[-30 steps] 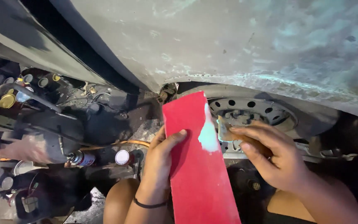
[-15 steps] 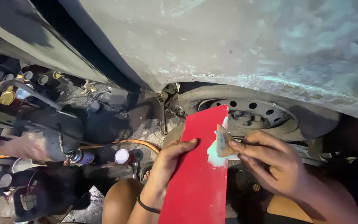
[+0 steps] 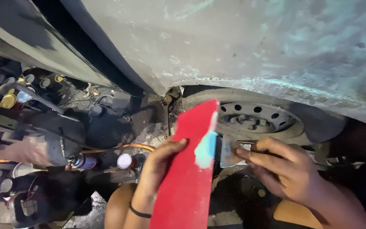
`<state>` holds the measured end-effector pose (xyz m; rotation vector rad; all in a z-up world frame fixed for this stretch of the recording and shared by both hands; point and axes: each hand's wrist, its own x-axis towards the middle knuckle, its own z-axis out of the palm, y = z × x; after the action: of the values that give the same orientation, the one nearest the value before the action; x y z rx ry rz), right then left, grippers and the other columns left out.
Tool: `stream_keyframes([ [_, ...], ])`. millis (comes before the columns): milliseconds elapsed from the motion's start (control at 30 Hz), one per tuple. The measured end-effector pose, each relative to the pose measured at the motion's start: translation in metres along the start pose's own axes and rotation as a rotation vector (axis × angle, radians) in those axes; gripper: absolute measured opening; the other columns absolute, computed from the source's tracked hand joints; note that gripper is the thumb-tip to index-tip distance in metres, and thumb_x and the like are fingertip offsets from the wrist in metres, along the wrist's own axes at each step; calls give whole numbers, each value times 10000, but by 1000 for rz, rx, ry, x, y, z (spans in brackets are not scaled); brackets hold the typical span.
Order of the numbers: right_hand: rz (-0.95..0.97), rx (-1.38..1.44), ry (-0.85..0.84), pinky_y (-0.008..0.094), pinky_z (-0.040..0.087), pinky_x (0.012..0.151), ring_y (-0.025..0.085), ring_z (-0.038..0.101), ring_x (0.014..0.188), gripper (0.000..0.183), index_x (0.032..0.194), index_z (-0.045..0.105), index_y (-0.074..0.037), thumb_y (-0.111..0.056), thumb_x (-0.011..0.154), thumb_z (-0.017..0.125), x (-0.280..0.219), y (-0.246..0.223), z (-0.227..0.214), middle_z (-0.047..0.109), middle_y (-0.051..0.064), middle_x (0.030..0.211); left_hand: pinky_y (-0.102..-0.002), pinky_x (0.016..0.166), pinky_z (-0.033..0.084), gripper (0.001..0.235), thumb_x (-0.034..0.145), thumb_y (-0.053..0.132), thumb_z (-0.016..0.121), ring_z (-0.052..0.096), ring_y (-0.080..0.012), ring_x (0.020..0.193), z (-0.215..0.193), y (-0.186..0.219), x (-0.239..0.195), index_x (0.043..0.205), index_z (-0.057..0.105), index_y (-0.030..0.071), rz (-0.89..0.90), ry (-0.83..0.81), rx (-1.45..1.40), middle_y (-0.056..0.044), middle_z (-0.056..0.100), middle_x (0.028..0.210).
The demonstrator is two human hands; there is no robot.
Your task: The person scoops light blue body filler from a red plastic sheet using a yellow spreader and applies it to a damaged area on a car's wheel arch. They repeatedly smooth the filler over the surface to fill the imperfections.
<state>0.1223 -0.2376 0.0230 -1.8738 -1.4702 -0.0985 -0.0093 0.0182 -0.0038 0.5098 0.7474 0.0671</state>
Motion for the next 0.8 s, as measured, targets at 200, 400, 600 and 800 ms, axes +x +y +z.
stream_keyframes([
  [200,648,254,-16,263,623,827,127,793,872,309,1133,794,-113,-276,930,628,-9,20,8,845,7,1022,-405,830,548,200,790,45,678,692,-298,810,14,24,-23,980,646,-10,383,17,-57,-161,707,907],
  [400,1080,1062,235,282,255,390,257,487,602,318,1301,607,-3,-45,993,540,-2,24,10,541,290,716,-364,721,526,338,799,63,723,675,-266,772,22,16,-26,1134,705,24,411,232,12,-149,742,950],
  [600,928,1075,259,297,259,438,207,395,503,297,1248,624,56,-44,979,549,2,22,15,634,290,809,-347,717,554,291,860,42,715,689,-235,799,18,9,-16,1147,701,-1,552,170,5,-159,766,994],
  [800,735,433,101,237,334,560,101,456,590,418,1334,738,-101,-208,941,640,25,-4,7,530,-26,702,-362,681,540,330,858,34,721,682,-246,771,10,14,-17,1187,712,2,532,154,-47,-163,764,988],
])
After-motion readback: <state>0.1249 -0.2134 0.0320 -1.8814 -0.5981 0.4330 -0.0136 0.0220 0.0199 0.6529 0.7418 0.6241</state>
